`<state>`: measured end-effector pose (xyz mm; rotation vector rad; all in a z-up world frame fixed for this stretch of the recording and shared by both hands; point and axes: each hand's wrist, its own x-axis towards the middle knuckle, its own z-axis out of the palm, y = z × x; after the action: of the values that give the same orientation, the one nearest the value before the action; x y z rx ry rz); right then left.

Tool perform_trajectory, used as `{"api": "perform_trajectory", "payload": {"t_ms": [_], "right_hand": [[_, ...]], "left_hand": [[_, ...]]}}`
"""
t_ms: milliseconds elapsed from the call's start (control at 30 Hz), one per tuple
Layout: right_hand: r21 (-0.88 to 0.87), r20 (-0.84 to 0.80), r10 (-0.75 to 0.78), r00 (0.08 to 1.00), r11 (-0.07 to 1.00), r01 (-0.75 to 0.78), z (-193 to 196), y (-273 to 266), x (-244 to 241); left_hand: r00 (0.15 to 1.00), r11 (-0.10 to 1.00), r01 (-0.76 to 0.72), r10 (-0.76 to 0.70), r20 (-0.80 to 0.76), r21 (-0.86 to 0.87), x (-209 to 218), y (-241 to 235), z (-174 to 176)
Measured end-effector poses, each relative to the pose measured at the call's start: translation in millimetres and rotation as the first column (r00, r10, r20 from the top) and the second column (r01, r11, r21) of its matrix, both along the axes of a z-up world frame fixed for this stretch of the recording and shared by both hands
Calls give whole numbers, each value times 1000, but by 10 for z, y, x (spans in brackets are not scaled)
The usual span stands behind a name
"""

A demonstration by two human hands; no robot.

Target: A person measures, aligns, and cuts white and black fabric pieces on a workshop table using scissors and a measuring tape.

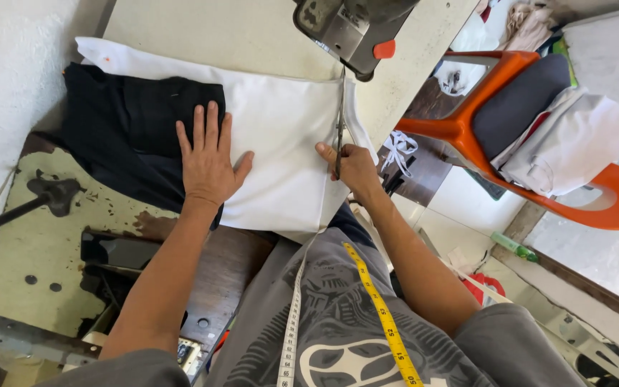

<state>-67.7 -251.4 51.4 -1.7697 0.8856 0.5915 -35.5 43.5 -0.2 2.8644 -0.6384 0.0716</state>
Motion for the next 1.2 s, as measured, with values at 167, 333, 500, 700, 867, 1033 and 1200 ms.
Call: {"api": "perform_trajectory", "payload": {"t_ms": [167, 333, 500, 700, 867, 1033, 1200], "right_hand": [[42, 26, -14, 1000, 999, 13, 26, -33, -83], [58, 47, -34, 998, 998, 32, -100, -91, -88], [111, 61, -116, 991, 988, 109, -38, -23, -169], [-14, 46, -39, 998, 999, 40, 6, -165, -529], [129, 50, -124, 991, 985, 117, -82, -217, -964], [66, 10, -27, 1000, 997, 27, 182, -206, -753], [97, 2, -89, 996, 991, 89, 111, -207, -735]], "left_hand": [[999, 1000, 0, 0, -45, 0, -67, 5, -17], [999, 1000, 7, -8, -38, -5, -19, -6, -13], [998, 1000, 13, -14, -69, -10, -29, -4, 6], [993, 996, 87, -88, -76, -13, -175, -92, 24], [987, 985, 161, -160, -18, 67, -332, -143, 154], [983, 978, 184, -181, -34, 100, -413, -97, 94], [979, 978, 197, -193, -65, 68, -359, -101, -6]]}}
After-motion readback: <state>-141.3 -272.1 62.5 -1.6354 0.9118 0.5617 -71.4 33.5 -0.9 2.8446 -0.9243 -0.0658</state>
